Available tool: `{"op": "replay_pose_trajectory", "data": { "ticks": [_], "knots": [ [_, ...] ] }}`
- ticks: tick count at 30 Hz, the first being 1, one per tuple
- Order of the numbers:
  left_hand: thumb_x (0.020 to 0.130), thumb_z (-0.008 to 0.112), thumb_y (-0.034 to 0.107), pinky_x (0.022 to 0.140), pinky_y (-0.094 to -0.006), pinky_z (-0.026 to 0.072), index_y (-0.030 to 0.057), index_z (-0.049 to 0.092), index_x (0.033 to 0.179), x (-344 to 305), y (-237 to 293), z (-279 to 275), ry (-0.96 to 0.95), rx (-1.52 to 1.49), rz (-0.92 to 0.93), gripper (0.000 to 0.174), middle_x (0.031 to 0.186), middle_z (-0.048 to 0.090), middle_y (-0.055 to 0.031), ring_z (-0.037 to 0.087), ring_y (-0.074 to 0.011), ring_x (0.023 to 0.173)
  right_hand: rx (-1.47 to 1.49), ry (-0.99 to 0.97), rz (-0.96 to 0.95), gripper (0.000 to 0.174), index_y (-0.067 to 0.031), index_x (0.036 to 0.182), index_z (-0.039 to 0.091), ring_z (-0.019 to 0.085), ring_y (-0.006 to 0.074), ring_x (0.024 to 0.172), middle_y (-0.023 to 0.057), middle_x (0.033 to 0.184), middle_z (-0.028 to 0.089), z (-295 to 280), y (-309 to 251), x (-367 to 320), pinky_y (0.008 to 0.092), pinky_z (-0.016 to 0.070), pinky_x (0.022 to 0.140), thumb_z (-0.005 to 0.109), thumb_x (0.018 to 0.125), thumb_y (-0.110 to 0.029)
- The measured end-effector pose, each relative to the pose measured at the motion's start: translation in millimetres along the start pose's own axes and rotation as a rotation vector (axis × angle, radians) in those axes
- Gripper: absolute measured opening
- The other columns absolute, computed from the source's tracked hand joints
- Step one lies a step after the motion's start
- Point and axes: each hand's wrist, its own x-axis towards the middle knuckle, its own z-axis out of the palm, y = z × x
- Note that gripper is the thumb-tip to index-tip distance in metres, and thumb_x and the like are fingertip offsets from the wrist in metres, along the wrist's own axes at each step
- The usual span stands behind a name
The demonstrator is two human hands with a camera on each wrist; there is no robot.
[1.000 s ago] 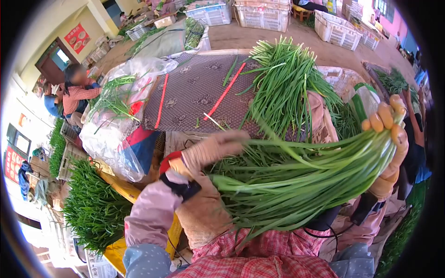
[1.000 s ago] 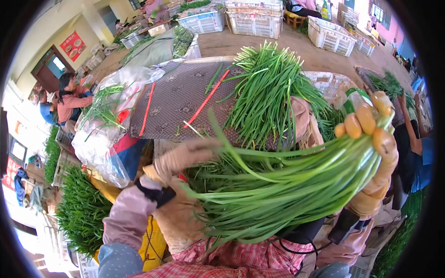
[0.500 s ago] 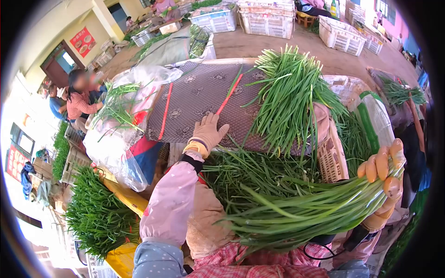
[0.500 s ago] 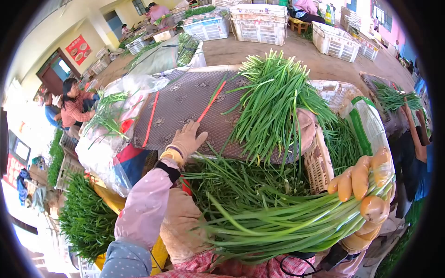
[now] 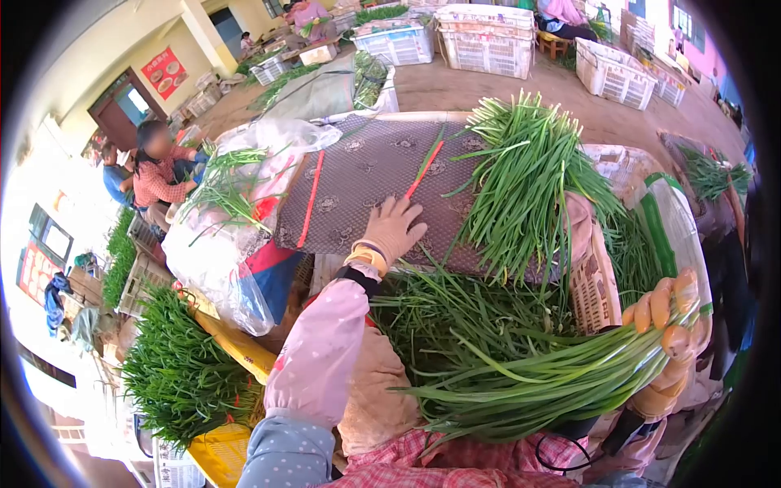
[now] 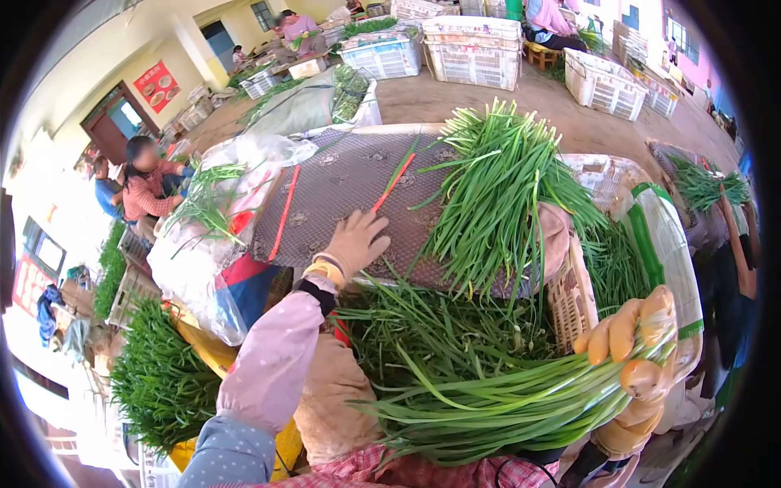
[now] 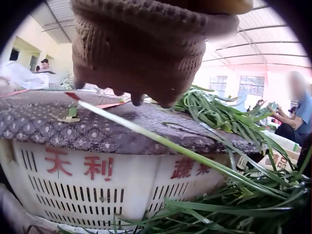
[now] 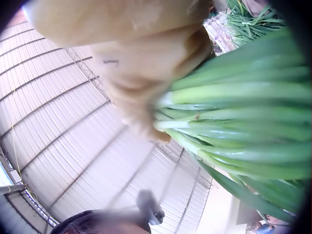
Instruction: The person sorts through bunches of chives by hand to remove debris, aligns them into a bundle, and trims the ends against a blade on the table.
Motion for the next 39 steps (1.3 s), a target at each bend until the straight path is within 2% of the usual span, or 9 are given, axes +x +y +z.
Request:
{"op": "replay_pose_trajectory", "data": {
  "ticks": [2,8,12,16,17,24,27,34,39],
  "knots": [
    [0.097,0.041,0.049,0.112,-0.0565,0.0235,0.0184,0.043,0.141,4.2,-2.3,12.6,-0.064,-0.056,-0.052,0.054,0.154,0.030,-0.0113,0.026,-0.0350,0.142,0.018,0.016,0.009,0.053,-0.0121,0.090,0.039,0.060,0.0231,0.062,0.0023,0.070,0.049,1.6,2.0,-0.6,0.0455,0.0583,0.072,0.086,0.066,-0.017],
    [0.096,0.043,0.048,0.114,-0.0519,0.0212,0.0128,0.043,0.140,5.6,-32.7,22.1,0.102,-0.144,-0.515,0.056,0.150,0.038,-0.0086,0.030,-0.0306,0.141,0.069,-0.002,0.008,0.053,-0.0123,0.092,0.040,0.060,0.0241,0.060,0.0033,0.068,0.051,-7.6,15.8,2.2,0.0467,0.0575,0.072,0.086,0.066,-0.014],
    [0.091,0.050,0.050,0.104,-0.0509,0.0350,0.0108,0.051,0.129,10.7,-27.4,18.9,0.064,0.064,-0.500,0.055,0.137,0.050,-0.0114,0.046,-0.0305,0.128,0.084,0.062,0.044,0.053,-0.0124,0.093,0.041,0.060,0.0236,0.059,0.0036,0.069,0.051,-10.6,21.8,-1.4,0.0468,0.0572,0.071,0.086,0.064,-0.012],
    [0.085,0.061,0.047,0.094,-0.0464,0.0458,0.0073,0.060,0.120,21.9,-12.1,-36.3,-0.265,-0.060,-0.488,0.053,0.119,0.063,-0.0152,0.061,-0.0321,0.110,0.120,0.022,0.079,0.052,-0.0122,0.093,0.042,0.060,0.0241,0.058,0.0040,0.064,0.050,-16.2,31.0,2.2,0.0471,0.0568,0.071,0.085,0.064,-0.009],
    [0.083,0.063,0.047,0.088,-0.0442,0.0501,0.0063,0.063,0.114,19.8,-13.4,-32.2,-0.153,-0.036,-0.410,0.051,0.109,0.067,-0.0165,0.063,-0.0324,0.105,0.136,-0.004,0.103,0.052,-0.0123,0.092,0.042,0.060,0.0245,0.058,0.0043,0.061,0.050,-17.9,32.0,2.7,0.0475,0.0567,0.071,0.085,0.064,-0.009],
    [0.081,0.066,0.041,0.087,-0.0412,0.0508,0.0080,0.066,0.115,31.2,-28.5,-40.2,-0.024,-0.205,-0.421,0.047,0.108,0.069,-0.0153,0.065,-0.0296,0.103,0.130,-0.025,0.069,0.049,-0.0120,0.090,0.043,0.062,0.0256,0.060,0.0061,0.061,0.052,-19.3,39.4,8.2,0.0480,0.0572,0.071,0.085,0.065,-0.009],
    [0.081,0.065,0.036,0.085,-0.0383,0.0513,0.0127,0.070,0.110,55.2,-43.2,-38.4,0.064,-0.605,-0.471,0.038,0.094,0.072,-0.0138,0.068,-0.0275,0.093,0.107,0.000,0.084,0.049,-0.0109,0.091,0.045,0.063,0.0259,0.062,0.0062,0.063,0.053,-19.3,42.9,9.9,0.0479,0.0579,0.072,0.086,0.065,-0.010],
    [0.082,0.066,0.039,0.089,-0.0417,0.0506,0.0161,0.070,0.110,116.8,-37.7,8.7,0.261,-0.251,-0.482,0.037,0.106,0.069,-0.0135,0.065,-0.0306,0.102,0.107,0.037,0.138,0.052,-0.0108,0.094,0.044,0.062,0.0268,0.060,0.0063,0.060,0.052,-21.7,49.5,11.6,0.0485,0.0574,0.071,0.086,0.063,-0.009],
    [0.084,0.062,0.033,0.088,-0.0453,0.0507,0.0099,0.072,0.103,130.3,-35.8,1.7,0.012,-0.168,-0.456,0.031,0.105,0.068,-0.0171,0.064,-0.0346,0.102,0.134,0.083,0.201,0.052,-0.0104,0.093,0.045,0.059,0.0256,0.057,0.0062,0.058,0.050,-27.5,57.4,16.3,0.0479,0.0569,0.073,0.088,0.063,-0.009]
  ]
}}
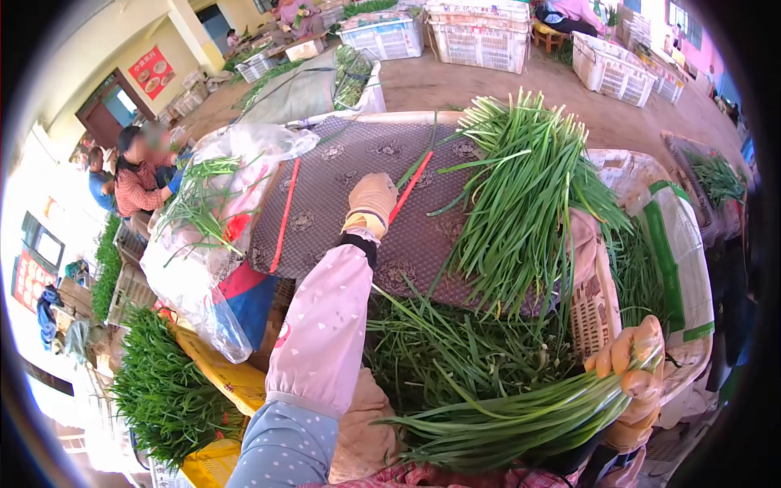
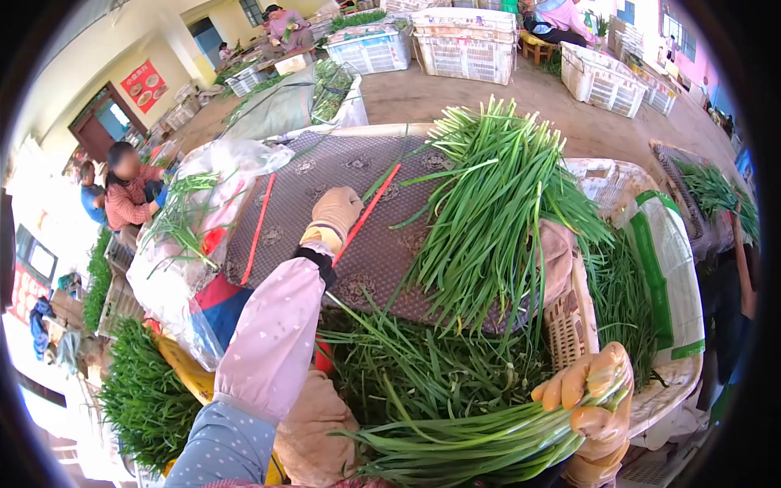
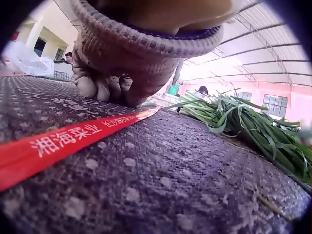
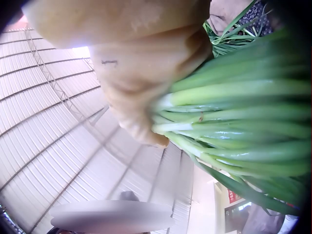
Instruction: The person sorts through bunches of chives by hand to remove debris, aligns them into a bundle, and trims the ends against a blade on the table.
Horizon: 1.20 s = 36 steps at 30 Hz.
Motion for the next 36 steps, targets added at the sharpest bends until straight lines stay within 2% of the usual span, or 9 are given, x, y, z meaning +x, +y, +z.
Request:
{"op": "replay_pose_trajectory", "data": {
  "ticks": [5,7,11,13,19,22,27,29,36],
  "knots": [
    [0.085,0.055,0.029,0.089,-0.0462,0.0503,0.0077,0.072,0.101,-12.2,-10.7,-16.5,-0.069,0.089,-0.021,0.032,0.107,0.067,-0.0202,0.064,-0.0361,0.103,0.016,-0.012,-0.003,0.048,-0.0107,0.091,0.047,0.061,0.0262,0.062,0.0066,0.063,0.053,0.5,2.4,-4.5,0.0478,0.0572,0.074,0.086,0.064,-0.006],
    [0.085,0.054,0.027,0.089,-0.0474,0.0499,0.0067,0.073,0.099,-22.4,-17.9,-36.7,-0.365,0.178,0.127,0.031,0.105,0.067,-0.0215,0.064,-0.0376,0.102,0.011,-0.067,0.013,0.048,-0.0109,0.092,0.047,0.062,0.0258,0.063,0.0064,0.065,0.053,-1.6,0.3,-7.5,0.0477,0.0575,0.075,0.086,0.064,-0.007],
    [0.091,0.061,0.039,0.079,-0.0370,0.0527,0.0006,0.058,0.122,-83.4,-20.9,-68.9,-0.143,-0.896,0.070,0.050,0.114,0.066,-0.0141,0.066,-0.0215,0.097,-0.028,-0.054,-0.034,0.046,-0.0116,0.090,0.046,0.062,0.0252,0.063,0.0055,0.064,0.051,11.5,-2.1,-7.8,0.0467,0.0575,0.074,0.085,0.065,-0.010],
    [0.092,0.060,0.047,0.090,-0.0383,0.0503,-0.0009,0.046,0.135,-130.7,-1.5,-88.4,-0.446,-1.368,0.320,0.066,0.129,0.058,-0.0125,0.062,-0.0243,0.109,-0.054,-0.087,-0.031,0.040,-0.0088,0.090,0.047,0.062,0.0247,0.064,0.0063,0.065,0.052,30.7,-8.8,0.3,0.0455,0.0575,0.071,0.079,0.066,-0.008],
    [0.076,0.080,0.045,0.112,-0.0369,0.0281,0.0026,0.021,0.151,-262.7,110.1,-127.7,-1.061,-1.666,0.894,0.104,0.142,0.045,-0.0114,0.040,-0.0190,0.134,-0.205,-0.365,0.173,0.044,-0.0009,0.099,0.053,0.066,0.0245,0.070,0.0102,0.074,0.062,103.1,-20.7,23.4,0.0399,0.0562,0.068,0.077,0.062,0.003],
    [0.072,0.084,0.018,0.102,-0.0307,0.0373,0.0064,0.028,0.147,-296.8,111.6,-137.1,-1.159,-1.681,0.599,0.095,0.128,0.051,-0.0020,0.047,-0.0124,0.117,-0.261,-0.380,0.055,0.042,-0.0031,0.102,0.054,0.066,0.0230,0.072,0.0102,0.076,0.061,131.9,-29.6,28.6,0.0351,0.0546,0.069,0.071,0.064,0.003],
    [0.072,0.084,0.022,0.095,-0.0294,0.0428,0.0066,0.045,0.137,-322.7,105.6,-105.7,-1.013,-1.679,0.663,0.078,0.117,0.059,-0.0006,0.054,-0.0124,0.106,-0.272,-0.340,0.024,0.040,-0.0041,0.105,0.055,0.065,0.0221,0.069,0.0100,0.076,0.059,134.5,-25.6,30.3,0.0344,0.0552,0.066,0.068,0.068,0.001],
    [0.070,0.086,0.027,0.096,-0.0307,0.0423,0.0050,0.045,0.137,-329.2,95.2,-95.7,-1.356,-1.799,0.490,0.082,0.123,0.058,-0.0022,0.053,-0.0131,0.110,-0.225,-0.323,0.018,0.040,-0.0042,0.107,0.055,0.065,0.0219,0.069,0.0100,0.076,0.059,131.9,-14.6,30.9,0.0341,0.0553,0.065,0.068,0.070,0.000],
    [0.078,0.074,0.019,0.102,-0.0380,0.0441,0.0044,0.038,0.144,-356.2,82.1,-43.7,-1.502,-2.246,0.219,0.077,0.133,0.055,-0.0112,0.055,-0.0228,0.120,-0.160,-0.275,0.435,0.037,-0.0020,0.113,0.057,0.067,0.0232,0.072,0.0097,0.083,0.061,115.3,41.8,57.0,0.0370,0.0580,0.064,0.063,0.078,0.007]
  ]
}}
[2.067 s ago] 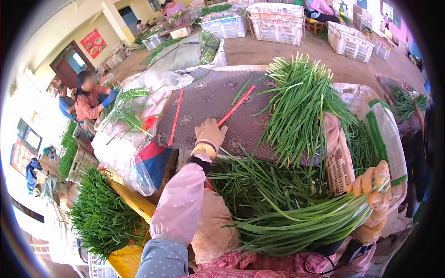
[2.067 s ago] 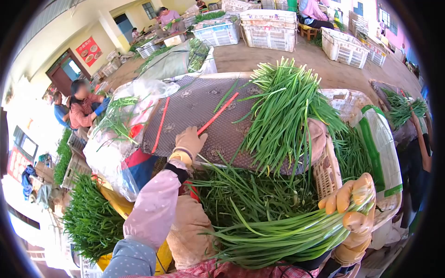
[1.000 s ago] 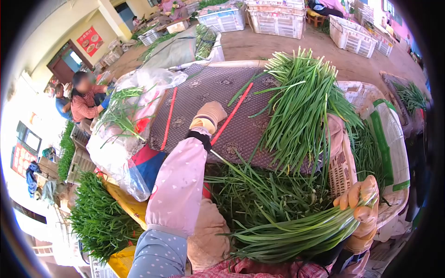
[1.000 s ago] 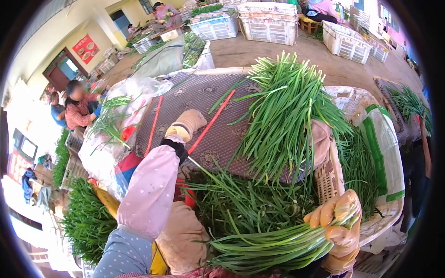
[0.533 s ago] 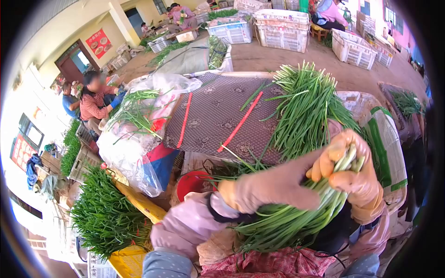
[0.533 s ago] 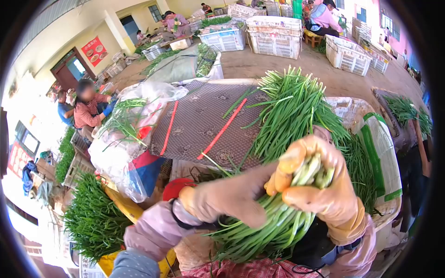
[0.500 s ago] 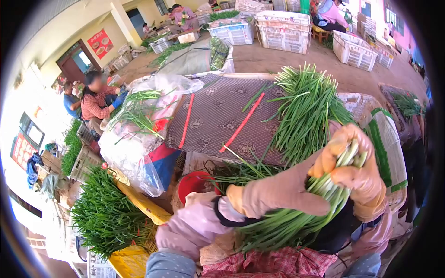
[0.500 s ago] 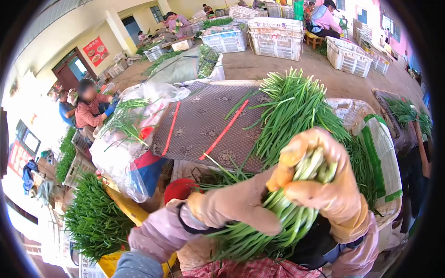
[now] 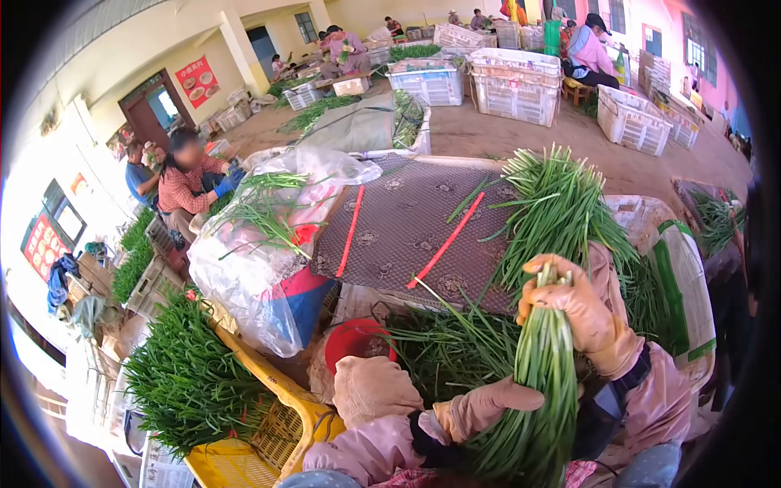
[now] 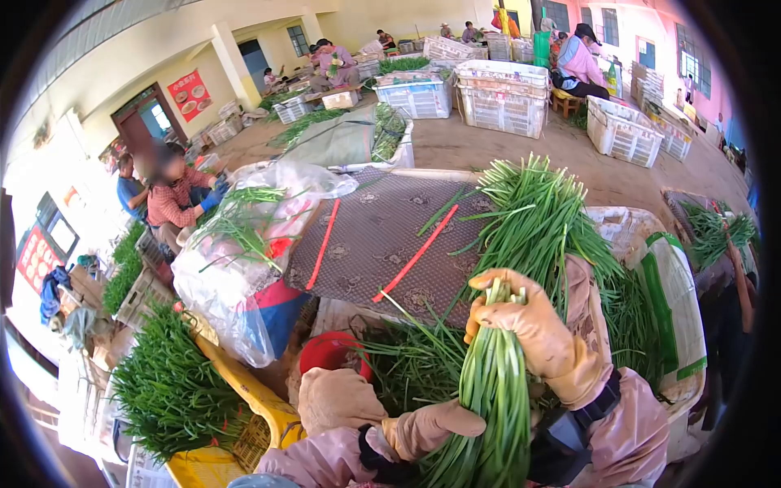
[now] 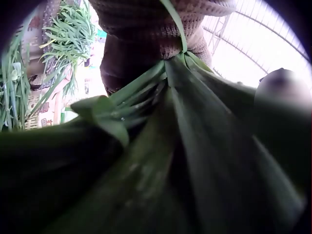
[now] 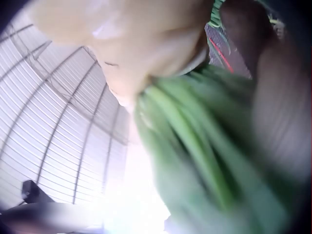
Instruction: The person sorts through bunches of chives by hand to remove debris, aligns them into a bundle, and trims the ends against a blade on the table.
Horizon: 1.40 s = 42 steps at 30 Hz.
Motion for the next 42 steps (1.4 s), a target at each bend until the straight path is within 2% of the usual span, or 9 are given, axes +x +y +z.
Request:
{"op": "replay_pose_trajectory", "data": {
  "ticks": [7,10,13,21,32,34,36,39,42],
  "knots": [
    [0.083,0.063,0.015,0.093,-0.0416,0.0498,0.0044,0.039,0.143,-13.6,2.1,-6.1,0.261,-0.158,-0.041,0.065,0.108,0.063,-0.0103,0.063,-0.0222,0.098,-0.076,-0.055,0.264,0.047,-0.0037,0.127,0.049,0.066,0.0242,0.083,0.0110,0.091,0.063,-20.8,34.7,40.8,0.0418,0.0560,0.080,0.068,0.085,-0.010],
    [0.078,0.066,0.021,0.097,-0.0424,0.0463,-0.0011,0.041,0.140,-24.1,7.8,-15.9,0.334,-0.047,0.276,0.070,0.102,0.062,-0.0106,0.062,-0.0254,0.095,-0.087,-0.369,0.213,0.083,-0.0074,0.152,0.020,0.044,0.0265,0.130,0.0151,0.141,0.045,-12.3,31.6,60.5,0.0408,0.0358,0.109,0.060,0.092,-0.048],
    [0.077,0.069,0.027,0.090,-0.0432,0.0501,-0.0008,0.044,0.136,-49.7,42.7,-14.9,0.314,0.100,0.538,0.070,0.098,0.062,-0.0117,0.062,-0.0276,0.093,0.113,-0.484,0.089,0.081,-0.0073,0.152,0.019,0.041,0.0306,0.132,0.0181,0.147,0.038,-10.5,42.8,101.5,0.0451,0.0368,0.108,0.051,0.094,-0.055],
    [0.076,0.074,0.029,0.083,-0.0423,0.0548,0.0041,0.050,0.125,-125.9,156.9,3.7,0.432,0.353,0.983,0.059,0.082,0.055,-0.0007,0.061,-0.0197,0.080,-1.481,0.016,-0.335,0.051,-0.0149,0.133,0.054,0.042,0.0440,0.129,0.0246,0.138,0.047,15.2,169.2,184.7,0.0444,0.0346,0.109,0.056,0.091,-0.045],
    [0.073,0.074,0.011,0.071,-0.0290,0.0547,0.0010,0.060,0.118,-101.4,331.0,61.7,0.954,1.598,0.498,0.048,0.092,0.068,-0.0083,0.065,-0.0150,0.081,-1.574,-0.376,-0.525,0.046,0.0000,0.116,0.062,0.047,0.0361,0.127,0.0196,0.131,0.054,-35.7,163.7,166.3,0.0417,0.0405,0.105,0.058,0.091,-0.039],
    [0.071,0.076,0.011,0.075,-0.0310,0.0533,-0.0011,0.059,0.118,-63.7,342.2,16.9,0.851,2.054,0.545,0.052,0.099,0.070,-0.0122,0.067,-0.0190,0.087,-1.542,-0.362,-0.519,0.043,0.0001,0.112,0.063,0.048,0.0365,0.126,0.0199,0.130,0.055,-41.3,160.9,161.2,0.0420,0.0418,0.104,0.059,0.091,-0.037],
    [0.069,0.078,0.020,0.080,-0.0397,0.0537,0.0046,0.055,0.120,-15.1,326.4,-14.7,1.184,2.580,0.043,0.058,0.102,0.067,-0.0198,0.068,-0.0344,0.091,-1.492,-0.320,-0.568,0.034,0.0008,0.104,0.064,0.053,0.0366,0.119,0.0196,0.123,0.058,-42.0,158.2,158.2,0.0419,0.0459,0.098,0.065,0.088,-0.029],
    [0.065,0.076,0.021,0.086,-0.0440,0.0524,0.0111,0.047,0.128,22.5,304.4,-111.2,0.992,2.677,-0.346,0.070,0.108,0.065,-0.0189,0.065,-0.0353,0.099,-1.377,-0.284,-0.587,0.031,0.0009,0.102,0.064,0.055,0.0362,0.114,0.0185,0.118,0.060,-43.1,158.1,156.9,0.0416,0.0474,0.095,0.067,0.087,-0.026],
    [0.065,0.075,0.020,0.098,-0.0421,0.0445,0.0124,0.045,0.133,20.0,287.3,-161.1,0.987,2.634,-0.210,0.075,0.122,0.060,-0.0180,0.057,-0.0328,0.115,-1.357,-0.258,-0.633,0.025,-0.0002,0.097,0.062,0.055,0.0350,0.112,0.0162,0.115,0.059,-44.0,161.1,157.4,0.0411,0.0479,0.092,0.069,0.084,-0.021]
  ]
}}
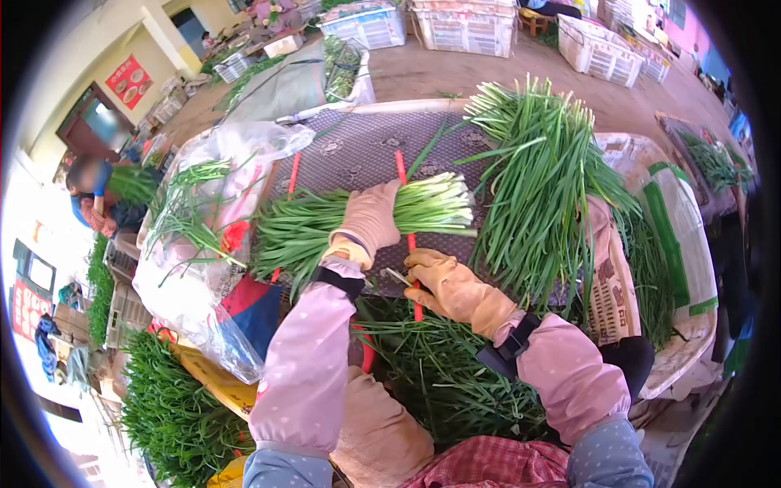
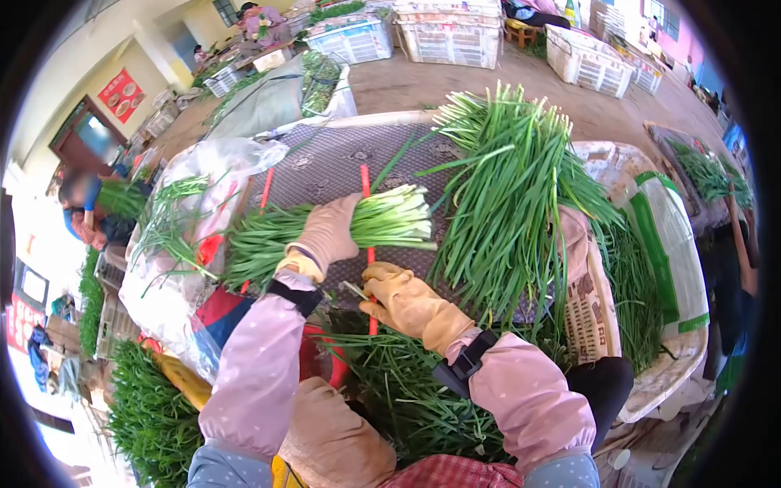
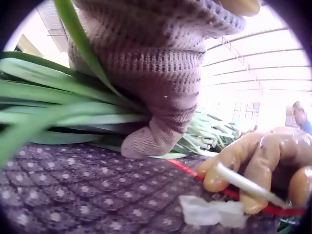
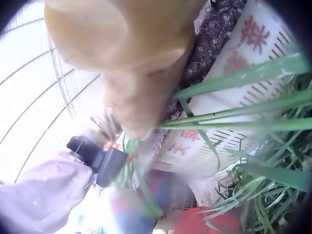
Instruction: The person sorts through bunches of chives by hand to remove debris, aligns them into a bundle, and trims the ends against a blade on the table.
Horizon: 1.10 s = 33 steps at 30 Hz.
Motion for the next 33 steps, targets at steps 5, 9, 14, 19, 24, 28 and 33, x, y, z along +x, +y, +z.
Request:
{"op": "replay_pose_trajectory", "data": {
  "ticks": [5,9,14,19,24,28,33],
  "knots": [
    [0.067,0.075,0.019,0.103,-0.0419,0.0396,0.0142,0.036,0.143,6.9,17.3,-19.1,-0.216,0.049,-0.180,0.086,0.124,0.058,-0.0171,0.055,-0.0319,0.118,0.040,0.024,-0.008,0.022,-0.0013,0.094,0.061,0.054,0.0333,0.112,0.0152,0.115,0.057,-1.5,-4.7,-1.0,0.0401,0.0468,0.091,0.070,0.080,-0.017],
    [0.069,0.077,0.032,0.112,-0.0524,0.0269,0.0161,0.014,0.152,-8.2,12.2,-25.4,-0.188,0.040,-0.135,0.105,0.143,0.043,-0.0137,0.039,-0.0308,0.135,0.337,0.302,0.089,0.023,-0.0013,0.102,0.062,0.061,0.0329,0.099,0.0174,0.104,0.062,-32.4,-4.6,2.8,0.0381,0.0500,0.084,0.068,0.086,-0.017],
    [0.055,0.084,0.049,0.116,-0.0551,0.0164,0.0135,0.015,0.152,-23.0,11.2,-33.0,-0.180,0.039,-0.092,0.125,0.154,0.027,-0.0139,0.020,-0.0343,0.145,-0.032,0.915,0.233,0.042,-0.0016,0.130,0.052,0.063,0.0339,0.104,0.0210,0.115,0.063,9.2,134.1,26.9,0.0386,0.0493,0.090,0.057,0.097,-0.026],
    [0.056,0.084,0.055,0.117,-0.0545,0.0143,0.0126,0.014,0.152,-29.2,12.0,-18.9,-0.108,0.009,-0.098,0.126,0.155,0.026,-0.0145,0.019,-0.0343,0.145,0.067,0.578,0.623,0.060,-0.0024,0.140,0.040,0.049,0.0406,0.124,0.0252,0.133,0.051,-7.3,90.9,64.5,0.0416,0.0385,0.106,0.060,0.094,-0.034],
    [0.056,0.085,0.052,0.116,-0.0558,0.0143,0.0091,0.020,0.151,-33.0,10.4,-11.1,-0.008,-0.040,-0.060,0.123,0.153,0.029,-0.0150,0.020,-0.0350,0.145,-0.435,0.396,0.335,0.058,-0.0108,0.138,0.044,0.048,0.0419,0.124,0.0195,0.131,0.054,-36.5,57.7,75.3,0.0471,0.0388,0.105,0.064,0.088,-0.031],
    [0.056,0.084,0.055,0.116,-0.0556,0.0142,0.0088,0.019,0.151,-32.4,13.8,-19.4,-0.059,0.039,-0.083,0.123,0.154,0.028,-0.0138,0.019,-0.0325,0.145,-0.445,-0.159,0.377,0.040,-0.0137,0.129,0.056,0.058,0.0291,0.114,0.0133,0.119,0.063,-47.7,88.5,93.9,0.0396,0.0435,0.100,0.059,0.090,-0.021],
    [0.058,0.082,0.059,0.117,-0.0549,0.0130,0.0096,0.018,0.151,-31.5,13.3,-13.3,-0.086,0.031,-0.100,0.123,0.155,0.026,-0.0123,0.018,-0.0299,0.146,-0.302,0.001,0.247,0.032,-0.0091,0.120,0.063,0.061,0.0313,0.106,0.0139,0.110,0.067,-50.3,107.5,76.3,0.0385,0.0460,0.096,0.061,0.089,-0.017]
  ]
}}
